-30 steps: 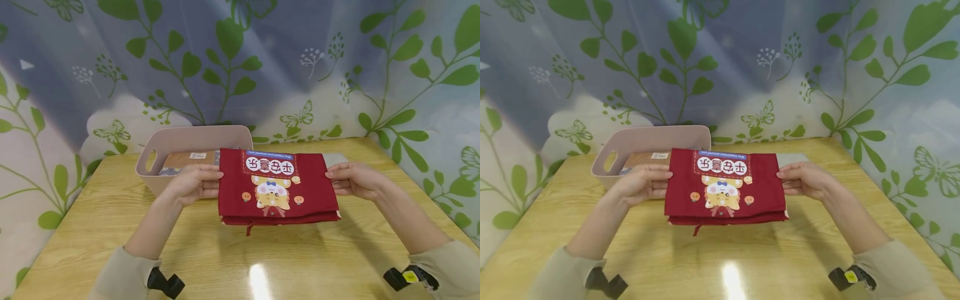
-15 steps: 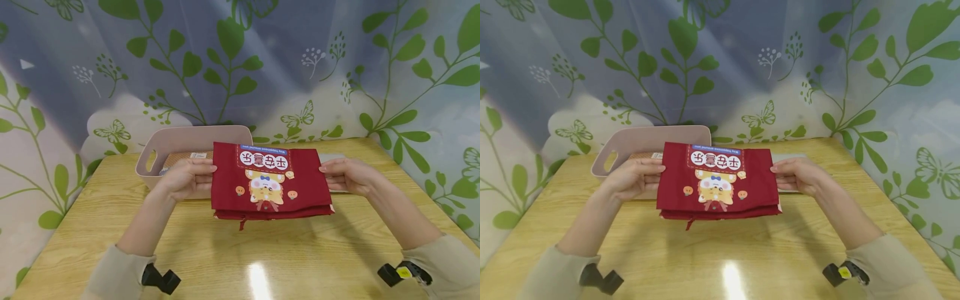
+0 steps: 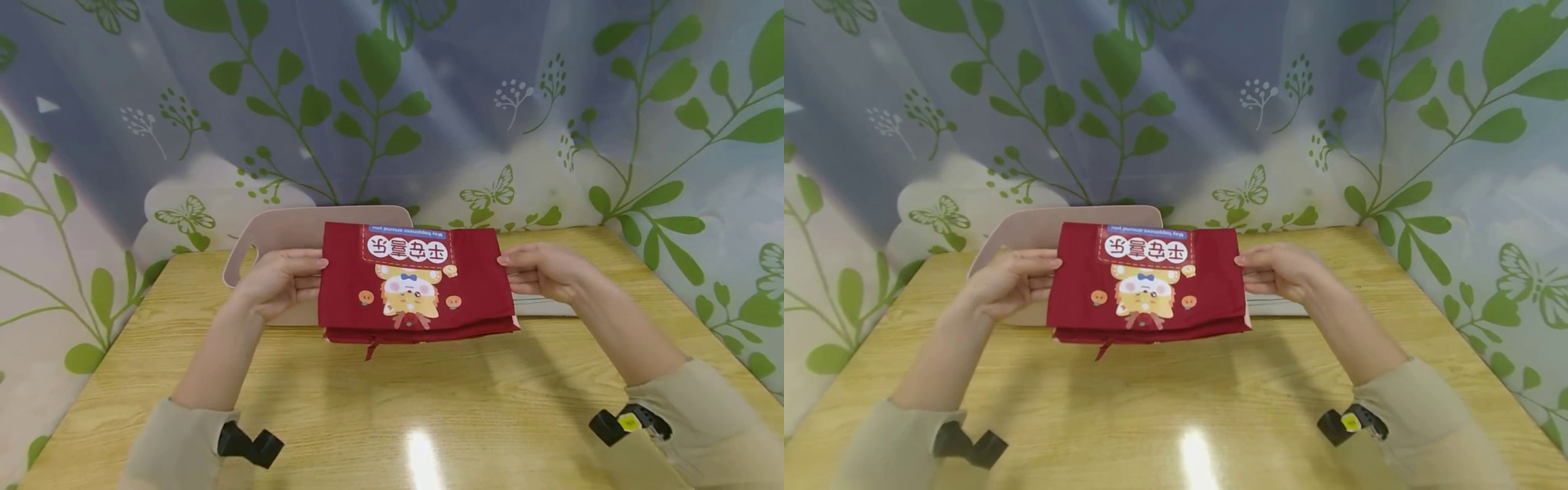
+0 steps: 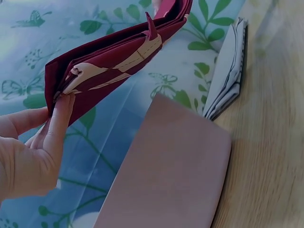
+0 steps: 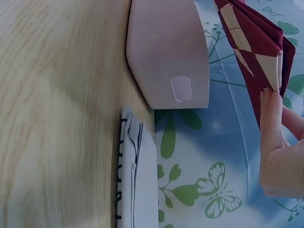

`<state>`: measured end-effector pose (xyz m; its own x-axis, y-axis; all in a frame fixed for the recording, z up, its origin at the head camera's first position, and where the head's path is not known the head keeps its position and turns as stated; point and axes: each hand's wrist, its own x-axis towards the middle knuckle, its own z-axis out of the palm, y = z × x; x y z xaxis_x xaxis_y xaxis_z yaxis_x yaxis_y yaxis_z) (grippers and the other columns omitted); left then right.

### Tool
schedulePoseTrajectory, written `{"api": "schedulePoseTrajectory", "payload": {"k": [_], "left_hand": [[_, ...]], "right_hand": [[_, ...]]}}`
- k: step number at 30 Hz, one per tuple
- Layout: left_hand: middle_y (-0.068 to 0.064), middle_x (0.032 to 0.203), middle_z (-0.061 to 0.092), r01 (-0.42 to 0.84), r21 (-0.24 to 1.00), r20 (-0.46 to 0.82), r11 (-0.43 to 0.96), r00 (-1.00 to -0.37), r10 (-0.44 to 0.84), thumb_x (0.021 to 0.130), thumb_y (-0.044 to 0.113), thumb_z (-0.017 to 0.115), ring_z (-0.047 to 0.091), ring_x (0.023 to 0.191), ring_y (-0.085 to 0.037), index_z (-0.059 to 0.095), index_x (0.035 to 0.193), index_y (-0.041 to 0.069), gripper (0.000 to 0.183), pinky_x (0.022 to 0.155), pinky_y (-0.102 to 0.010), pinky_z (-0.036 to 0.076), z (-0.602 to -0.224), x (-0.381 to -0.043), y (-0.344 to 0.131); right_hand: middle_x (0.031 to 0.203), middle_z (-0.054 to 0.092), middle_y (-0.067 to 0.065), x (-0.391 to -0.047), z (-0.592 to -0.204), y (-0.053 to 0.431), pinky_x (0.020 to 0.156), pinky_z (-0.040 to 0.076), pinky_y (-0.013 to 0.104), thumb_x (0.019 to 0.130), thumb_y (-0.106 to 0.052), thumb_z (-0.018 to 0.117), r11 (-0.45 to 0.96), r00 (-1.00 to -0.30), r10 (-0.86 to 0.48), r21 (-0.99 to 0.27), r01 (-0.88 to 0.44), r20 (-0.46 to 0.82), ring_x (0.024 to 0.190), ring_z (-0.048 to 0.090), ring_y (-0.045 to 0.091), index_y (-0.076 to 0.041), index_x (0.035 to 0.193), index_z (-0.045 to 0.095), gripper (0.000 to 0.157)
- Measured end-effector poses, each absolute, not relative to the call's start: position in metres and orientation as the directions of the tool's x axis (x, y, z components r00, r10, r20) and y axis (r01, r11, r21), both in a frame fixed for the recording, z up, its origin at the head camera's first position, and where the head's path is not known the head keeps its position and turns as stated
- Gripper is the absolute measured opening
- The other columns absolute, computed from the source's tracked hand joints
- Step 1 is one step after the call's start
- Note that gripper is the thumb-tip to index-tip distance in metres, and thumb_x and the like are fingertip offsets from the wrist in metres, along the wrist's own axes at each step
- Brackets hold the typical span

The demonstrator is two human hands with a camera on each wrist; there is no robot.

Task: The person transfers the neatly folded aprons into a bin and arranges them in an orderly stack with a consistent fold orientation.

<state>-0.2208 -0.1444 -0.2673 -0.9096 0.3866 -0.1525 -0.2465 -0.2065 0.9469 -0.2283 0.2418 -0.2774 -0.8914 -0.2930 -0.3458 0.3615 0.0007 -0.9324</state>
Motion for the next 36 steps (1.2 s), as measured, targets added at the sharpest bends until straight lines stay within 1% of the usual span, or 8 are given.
{"api": "schedulePoseTrajectory", "payload": {"k": [4,6,9,14,23,30,33,36], "left_hand": [[-0.005,0.080,0.070,-0.245,0.947,-0.156,-0.206,-0.915,0.373,0.093,-0.003,0.046,0.068,0.072,-0.017,0.070,0.084,0.010,0.029,0.069,-0.030,0.056,-0.265,-0.222,-0.152],[-0.004,0.080,0.070,-0.242,0.948,-0.154,-0.205,-0.916,0.371,0.094,-0.002,0.045,0.068,0.072,-0.016,0.069,0.085,0.010,0.029,0.069,-0.029,0.056,-0.264,-0.224,-0.156],[-0.004,0.080,0.070,-0.237,0.951,-0.153,-0.201,-0.920,0.361,0.094,-0.002,0.045,0.068,0.073,-0.016,0.069,0.087,0.010,0.027,0.070,-0.029,0.055,-0.263,-0.228,-0.162],[-0.003,0.079,0.070,-0.237,0.954,-0.168,-0.183,-0.929,0.331,0.094,0.001,0.046,0.068,0.071,-0.014,0.068,0.086,0.011,0.025,0.069,-0.027,0.055,-0.262,-0.235,-0.170],[-0.004,0.078,0.070,-0.260,0.946,-0.187,-0.195,-0.926,0.327,0.095,0.002,0.046,0.068,0.069,-0.015,0.069,0.085,0.011,0.027,0.066,-0.027,0.056,-0.255,-0.245,-0.181],[-0.005,0.077,0.070,-0.280,0.939,-0.210,-0.200,-0.927,0.311,0.095,0.002,0.046,0.068,0.069,-0.016,0.069,0.084,0.010,0.027,0.066,-0.027,0.056,-0.253,-0.252,-0.190],[-0.005,0.078,0.070,-0.287,0.936,-0.220,-0.202,-0.929,0.298,0.095,0.002,0.046,0.068,0.069,-0.016,0.068,0.086,0.010,0.025,0.066,-0.027,0.056,-0.255,-0.256,-0.193],[-0.005,0.079,0.070,-0.300,0.932,-0.236,-0.204,-0.927,0.290,0.095,0.003,0.047,0.068,0.070,-0.016,0.065,0.092,0.009,0.018,0.067,-0.027,0.056,-0.257,-0.260,-0.196]], "right_hand": [[0.076,0.066,0.002,-0.234,-0.277,0.233,0.066,0.055,0.026,0.093,-0.003,0.053,-0.024,-0.891,-0.306,-0.933,0.358,-0.334,0.067,0.067,0.014,-0.008,0.086,0.062,0.012],[0.076,0.067,0.002,-0.237,-0.276,0.228,0.066,0.055,0.026,0.092,-0.003,0.054,-0.032,-0.892,-0.309,-0.934,0.356,-0.330,0.067,0.067,0.014,-0.008,0.087,0.062,0.011],[0.075,0.067,0.002,-0.241,-0.274,0.219,0.065,0.055,0.025,0.092,-0.004,0.054,-0.023,-0.896,-0.298,-0.936,0.351,-0.329,0.066,0.066,0.013,-0.004,0.094,0.058,0.005],[0.074,0.066,0.000,-0.252,-0.272,0.208,0.065,0.055,0.024,0.093,-0.005,0.052,0.001,-0.896,-0.289,-0.936,0.351,-0.337,0.064,0.065,0.011,0.001,0.110,0.047,0.019],[0.075,0.067,0.002,-0.265,-0.268,0.193,0.065,0.055,0.024,0.093,-0.005,0.052,-0.008,-0.897,-0.287,-0.936,0.352,-0.335,0.066,0.066,0.013,0.002,0.113,0.047,0.021],[0.073,0.067,0.002,-0.275,-0.266,0.184,0.063,0.055,0.023,0.093,-0.005,0.052,-0.014,-0.899,-0.282,-0.935,0.354,-0.336,0.064,0.066,0.012,0.007,0.126,0.040,0.037],[0.073,0.067,0.002,-0.280,-0.266,0.180,0.062,0.055,0.023,0.093,-0.004,0.052,-0.014,-0.900,-0.277,-0.936,0.353,-0.336,0.064,0.066,0.012,0.006,0.123,0.042,0.033],[0.072,0.067,0.003,-0.286,-0.269,0.176,0.061,0.055,0.023,0.093,-0.003,0.052,-0.023,-0.899,-0.270,-0.931,0.365,-0.346,0.062,0.066,0.013,0.003,0.115,0.047,0.024]]}}
